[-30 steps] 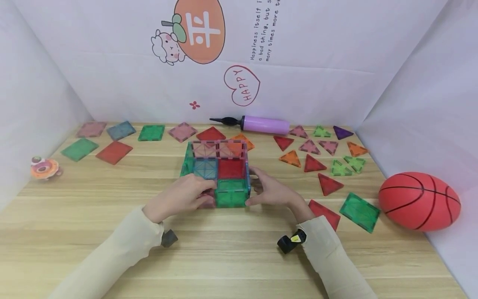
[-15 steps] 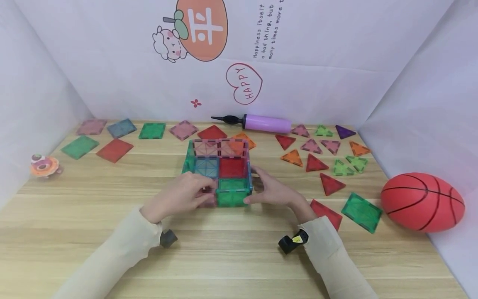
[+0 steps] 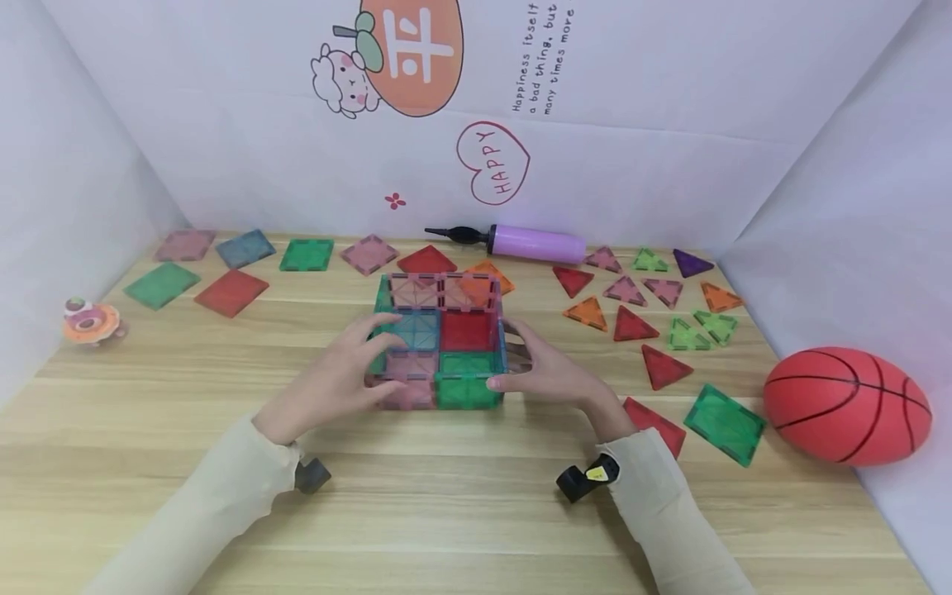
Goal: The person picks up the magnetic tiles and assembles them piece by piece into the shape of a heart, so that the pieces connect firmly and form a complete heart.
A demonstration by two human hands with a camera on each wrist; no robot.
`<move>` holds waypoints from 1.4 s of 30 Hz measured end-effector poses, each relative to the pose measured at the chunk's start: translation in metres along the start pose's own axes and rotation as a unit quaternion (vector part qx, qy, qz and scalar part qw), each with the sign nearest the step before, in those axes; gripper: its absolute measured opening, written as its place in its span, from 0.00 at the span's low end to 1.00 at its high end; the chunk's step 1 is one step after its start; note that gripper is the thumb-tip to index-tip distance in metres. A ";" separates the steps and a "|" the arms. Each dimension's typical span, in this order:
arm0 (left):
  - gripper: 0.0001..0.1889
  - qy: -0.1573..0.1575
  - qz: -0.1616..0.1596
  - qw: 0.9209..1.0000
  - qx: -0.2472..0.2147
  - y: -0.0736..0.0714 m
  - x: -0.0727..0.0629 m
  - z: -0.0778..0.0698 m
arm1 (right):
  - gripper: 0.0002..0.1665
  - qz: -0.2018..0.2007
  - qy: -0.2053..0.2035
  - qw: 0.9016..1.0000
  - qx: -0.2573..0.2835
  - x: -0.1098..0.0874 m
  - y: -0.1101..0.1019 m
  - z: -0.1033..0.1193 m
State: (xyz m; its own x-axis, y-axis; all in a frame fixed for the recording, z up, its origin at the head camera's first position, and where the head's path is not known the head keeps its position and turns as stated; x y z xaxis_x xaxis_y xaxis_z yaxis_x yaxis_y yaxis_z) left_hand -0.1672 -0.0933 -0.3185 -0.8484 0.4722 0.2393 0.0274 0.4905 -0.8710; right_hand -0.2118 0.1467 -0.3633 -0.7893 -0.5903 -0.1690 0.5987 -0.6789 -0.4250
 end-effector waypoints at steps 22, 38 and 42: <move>0.47 -0.078 0.085 0.993 -0.005 0.000 -0.012 0.028 | 0.40 0.012 -0.069 0.953 -0.294 0.122 -0.073 0.003; 0.48 -0.078 0.081 0.994 -0.003 0.003 -0.011 0.027 | 0.46 0.078 0.001 0.916 -0.394 0.138 -0.078 -0.011; 0.48 -0.082 0.083 0.993 0.000 0.003 -0.010 0.028 | 0.41 0.057 0.019 0.916 -0.396 0.127 -0.083 -0.014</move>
Point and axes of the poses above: each hand's wrist, its own x-axis towards the middle knuckle, its own y-axis out of the palm, z = x × y, the point moved 6 cm from there along x, towards the middle knuckle, and after that the axes turned 2 degrees about -y, right-handed, at the moved point
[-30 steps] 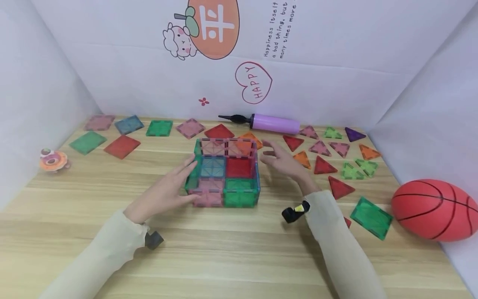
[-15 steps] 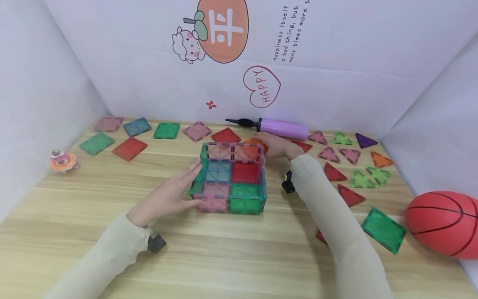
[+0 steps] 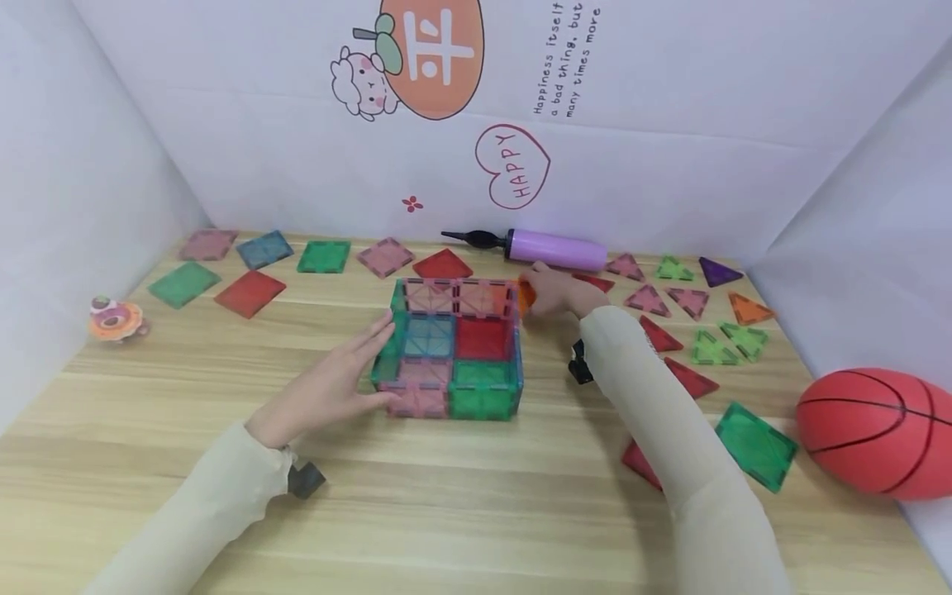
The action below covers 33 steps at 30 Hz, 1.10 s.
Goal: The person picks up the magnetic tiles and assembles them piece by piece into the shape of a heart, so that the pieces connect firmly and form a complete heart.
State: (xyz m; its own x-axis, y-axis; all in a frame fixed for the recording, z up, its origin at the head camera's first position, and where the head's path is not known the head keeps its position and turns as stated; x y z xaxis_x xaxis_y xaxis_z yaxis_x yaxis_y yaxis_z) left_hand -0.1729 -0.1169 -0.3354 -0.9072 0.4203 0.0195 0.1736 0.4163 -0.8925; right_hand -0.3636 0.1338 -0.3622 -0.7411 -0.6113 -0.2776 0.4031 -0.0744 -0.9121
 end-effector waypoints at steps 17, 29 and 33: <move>0.47 0.000 -0.005 1.000 -0.004 -0.001 -0.001 -0.001 | 0.42 -0.062 0.040 0.997 -0.015 -0.036 0.001 -0.022; 0.47 0.012 -0.011 1.000 0.005 -0.001 -0.001 -0.002 | 0.41 -0.113 0.014 0.993 0.013 -0.063 -0.061 0.006; 0.47 0.008 -0.009 1.000 0.000 0.000 -0.001 -0.002 | 0.40 -0.115 -0.016 0.993 0.003 -0.060 -0.070 0.033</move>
Point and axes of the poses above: each hand's wrist, its own x-axis towards the middle knuckle, its own y-axis out of the palm, z = x × y, the point moved 6 cm from there along x, towards the middle knuckle, and after that the axes turned 2 degrees about -y, right-handed, at the moved point
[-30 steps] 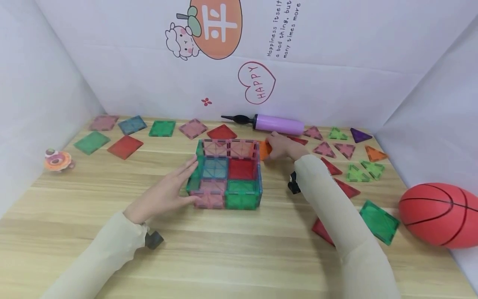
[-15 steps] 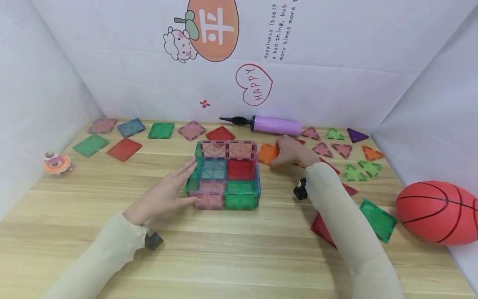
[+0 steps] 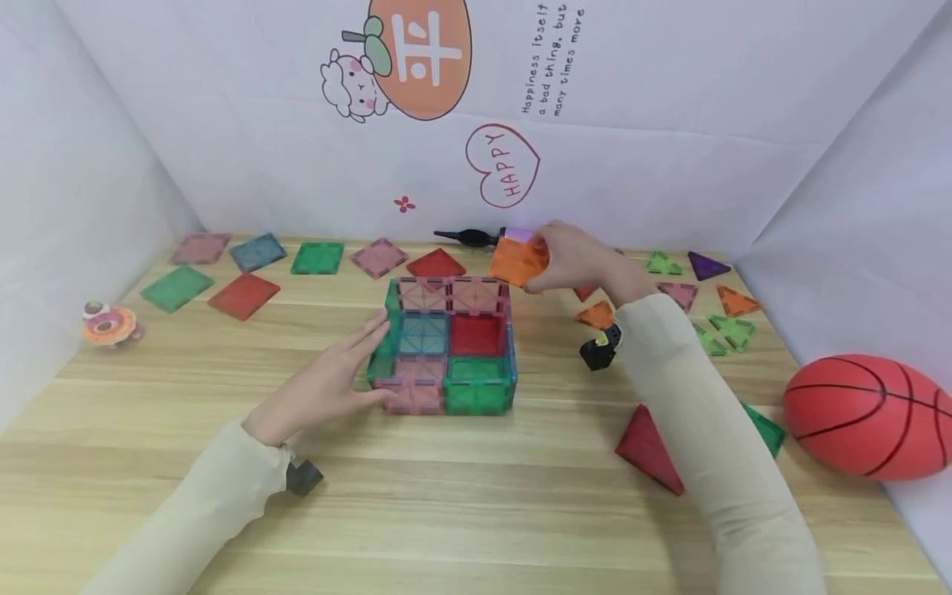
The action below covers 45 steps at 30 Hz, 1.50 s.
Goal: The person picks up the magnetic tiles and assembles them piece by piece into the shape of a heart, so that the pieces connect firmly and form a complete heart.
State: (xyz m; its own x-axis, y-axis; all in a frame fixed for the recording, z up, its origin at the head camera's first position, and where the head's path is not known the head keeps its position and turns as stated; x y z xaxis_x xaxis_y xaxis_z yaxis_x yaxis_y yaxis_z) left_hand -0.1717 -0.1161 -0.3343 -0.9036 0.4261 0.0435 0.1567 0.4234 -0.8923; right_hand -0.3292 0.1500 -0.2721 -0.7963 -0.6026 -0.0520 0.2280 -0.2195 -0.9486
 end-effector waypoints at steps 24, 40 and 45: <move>0.47 0.004 -0.005 1.000 0.001 -0.001 -0.001 0.001 | 0.42 0.070 -0.061 0.996 0.003 0.005 0.033 0.054; 0.47 0.001 0.006 1.000 -0.007 0.002 -0.001 0.003 | 0.46 0.073 -0.026 0.989 0.129 -0.005 0.048 0.038; 0.47 -0.001 0.010 1.000 -0.007 0.000 -0.001 0.003 | 0.47 0.042 -0.016 0.965 0.259 -0.011 0.063 0.027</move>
Point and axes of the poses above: each hand's wrist, its own x-axis towards the middle knuckle, its own y-axis out of the palm, z = x × y, the point moved 6 cm from there along x, towards the middle knuckle, and after that the axes turned 2 degrees about -y, right-handed, at the moved point
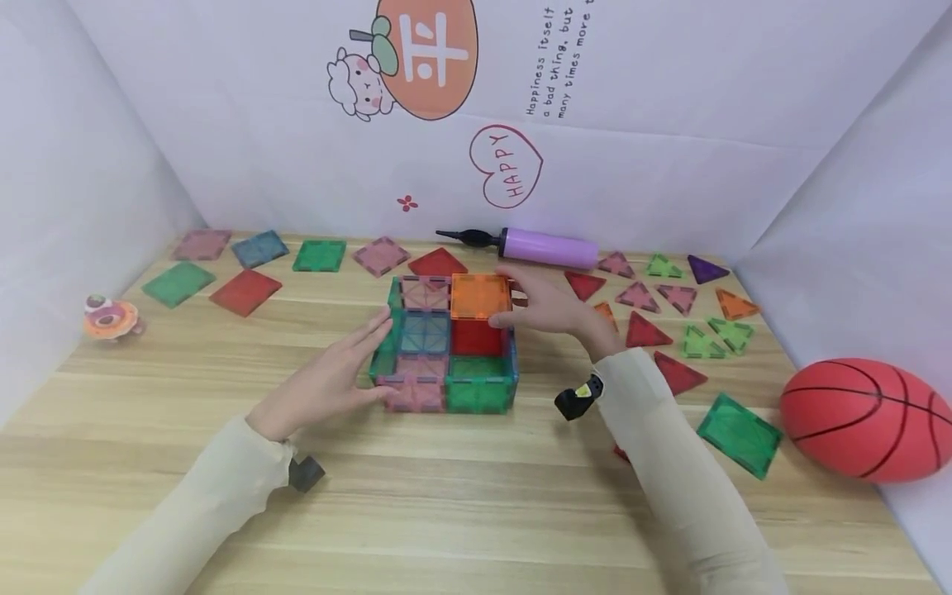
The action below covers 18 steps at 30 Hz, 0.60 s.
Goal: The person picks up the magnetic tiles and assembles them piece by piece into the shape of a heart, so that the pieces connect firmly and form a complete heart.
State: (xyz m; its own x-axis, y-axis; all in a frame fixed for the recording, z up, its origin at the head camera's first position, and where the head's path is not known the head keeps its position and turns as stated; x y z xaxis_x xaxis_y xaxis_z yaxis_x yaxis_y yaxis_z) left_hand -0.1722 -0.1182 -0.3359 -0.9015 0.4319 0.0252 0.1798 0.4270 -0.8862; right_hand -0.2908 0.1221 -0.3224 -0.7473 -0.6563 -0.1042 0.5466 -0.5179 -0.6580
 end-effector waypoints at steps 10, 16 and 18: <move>0.48 0.001 0.002 1.000 -0.001 -0.001 0.003 -0.002 | 0.40 -0.085 -0.005 0.984 0.155 -0.025 0.017 -0.013; 0.47 0.016 0.011 0.999 -0.031 -0.005 0.002 0.001 | 0.38 -0.106 0.002 0.970 0.220 -0.031 0.026 -0.014; 0.44 0.021 0.010 0.998 -0.054 -0.009 0.003 0.005 | 0.37 -0.110 0.005 0.968 0.226 -0.030 0.027 -0.015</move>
State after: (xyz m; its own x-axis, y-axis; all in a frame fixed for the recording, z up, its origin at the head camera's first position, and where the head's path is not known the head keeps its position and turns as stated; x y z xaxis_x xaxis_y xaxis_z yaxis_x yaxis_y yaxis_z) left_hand -0.1780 -0.1245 -0.3302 -0.8804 0.4734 0.0287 0.2414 0.4993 -0.8321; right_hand -0.2597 0.1358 -0.3487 -0.8668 -0.4986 -0.0064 0.4813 -0.8334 -0.2714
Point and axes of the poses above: each hand's wrist, its own x-axis towards the middle knuckle, its own y-axis out of the palm, z = x × y, the point moved 6 cm from there along x, towards the middle knuckle, and after that the axes turned 2 degrees about -y, right-handed, at the moved point
